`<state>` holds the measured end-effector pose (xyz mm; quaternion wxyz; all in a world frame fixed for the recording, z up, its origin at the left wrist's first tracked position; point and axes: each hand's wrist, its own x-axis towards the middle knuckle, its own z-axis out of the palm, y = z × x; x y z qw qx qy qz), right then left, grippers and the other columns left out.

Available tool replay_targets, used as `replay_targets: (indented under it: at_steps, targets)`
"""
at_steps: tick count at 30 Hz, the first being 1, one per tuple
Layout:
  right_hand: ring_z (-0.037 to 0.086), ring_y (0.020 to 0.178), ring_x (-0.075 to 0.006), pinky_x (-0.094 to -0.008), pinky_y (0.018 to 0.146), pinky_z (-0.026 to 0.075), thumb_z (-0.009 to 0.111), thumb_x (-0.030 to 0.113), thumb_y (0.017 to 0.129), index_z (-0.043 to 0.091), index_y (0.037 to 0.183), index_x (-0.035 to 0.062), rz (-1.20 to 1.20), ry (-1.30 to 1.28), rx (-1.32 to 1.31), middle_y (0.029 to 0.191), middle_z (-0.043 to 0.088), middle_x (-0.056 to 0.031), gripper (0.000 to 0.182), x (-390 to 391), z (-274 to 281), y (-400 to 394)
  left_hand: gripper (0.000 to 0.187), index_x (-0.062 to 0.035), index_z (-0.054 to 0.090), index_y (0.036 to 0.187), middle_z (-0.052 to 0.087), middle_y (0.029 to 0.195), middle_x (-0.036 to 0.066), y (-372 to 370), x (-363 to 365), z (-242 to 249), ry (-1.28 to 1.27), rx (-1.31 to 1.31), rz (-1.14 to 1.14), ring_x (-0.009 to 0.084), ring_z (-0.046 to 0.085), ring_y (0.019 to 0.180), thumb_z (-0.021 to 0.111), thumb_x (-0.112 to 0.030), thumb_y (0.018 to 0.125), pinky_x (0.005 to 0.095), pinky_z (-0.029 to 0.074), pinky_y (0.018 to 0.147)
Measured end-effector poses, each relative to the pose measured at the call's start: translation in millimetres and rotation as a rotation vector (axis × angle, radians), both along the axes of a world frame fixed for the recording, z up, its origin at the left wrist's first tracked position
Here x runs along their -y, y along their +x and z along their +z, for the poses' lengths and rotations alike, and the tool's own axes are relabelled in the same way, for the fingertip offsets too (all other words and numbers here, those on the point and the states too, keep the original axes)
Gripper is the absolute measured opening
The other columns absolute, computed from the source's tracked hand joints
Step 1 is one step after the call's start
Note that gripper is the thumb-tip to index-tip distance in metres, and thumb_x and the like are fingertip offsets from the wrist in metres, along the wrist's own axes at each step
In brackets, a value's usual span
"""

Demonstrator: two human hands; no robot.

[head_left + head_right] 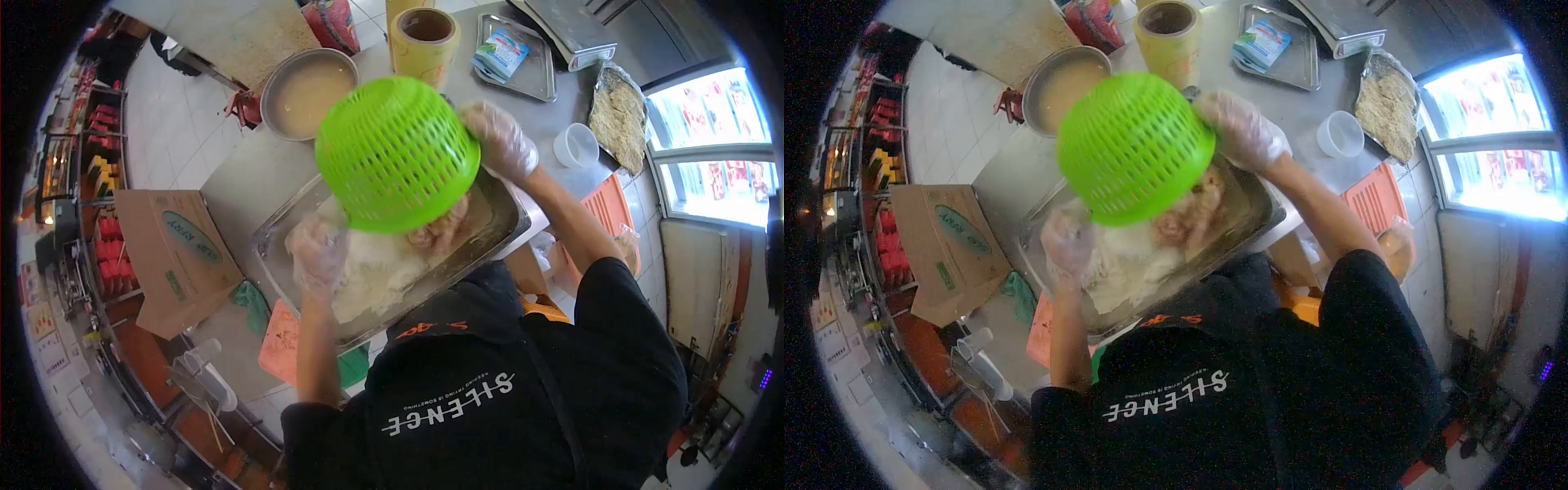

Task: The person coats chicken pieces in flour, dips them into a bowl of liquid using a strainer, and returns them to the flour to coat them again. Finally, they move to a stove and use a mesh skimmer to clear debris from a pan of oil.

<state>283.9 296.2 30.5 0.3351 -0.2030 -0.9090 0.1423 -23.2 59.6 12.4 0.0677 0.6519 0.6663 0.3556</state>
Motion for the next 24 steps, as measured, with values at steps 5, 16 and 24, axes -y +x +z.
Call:
replay_targets:
  at_steps: [5,16,24]
  targets:
    - [0.063,0.106,-0.0386,-0.0442,0.086,0.052,0.055,0.014,0.092,0.055,0.121,0.0012,-0.188,-0.314,0.084,0.114,0.066,-0.0223,0.031,-6,100,-92,0.018,-0.0005,0.062,0.096,0.064,0.09,0.009,10,-54,46,0.447,0.521,0.481,0.0181,0.062,0.084,0.071,-0.015,0.089,0.0334,0.05,0.074]
    - [0.066,0.089,-0.0342,-0.0441,0.085,0.051,0.061,0.042,0.084,0.07,0.096,-0.0007,-0.381,-1.046,-0.028,0.096,0.07,-0.0212,0.045,-117,-36,-264,0.051,0.0059,0.065,0.1,0.068,0.096,0.022,56,43,-116,-0.721,0.294,0.554,0.032,0.065,0.094,0.067,-0.043,0.085,0.0457,0.049,0.083]
    - [0.067,0.087,-0.0314,-0.0407,0.081,0.052,0.063,0.044,0.085,0.07,0.101,0.0047,-0.5,-0.669,0.072,0.093,0.071,-0.0156,0.043,6,17,-197,0.076,0.0099,0.066,0.091,0.068,0.095,0.026,50,35,-129,-1.008,0.295,0.485,0.0354,0.067,0.093,0.06,-0.065,0.081,0.0466,0.051,0.081]
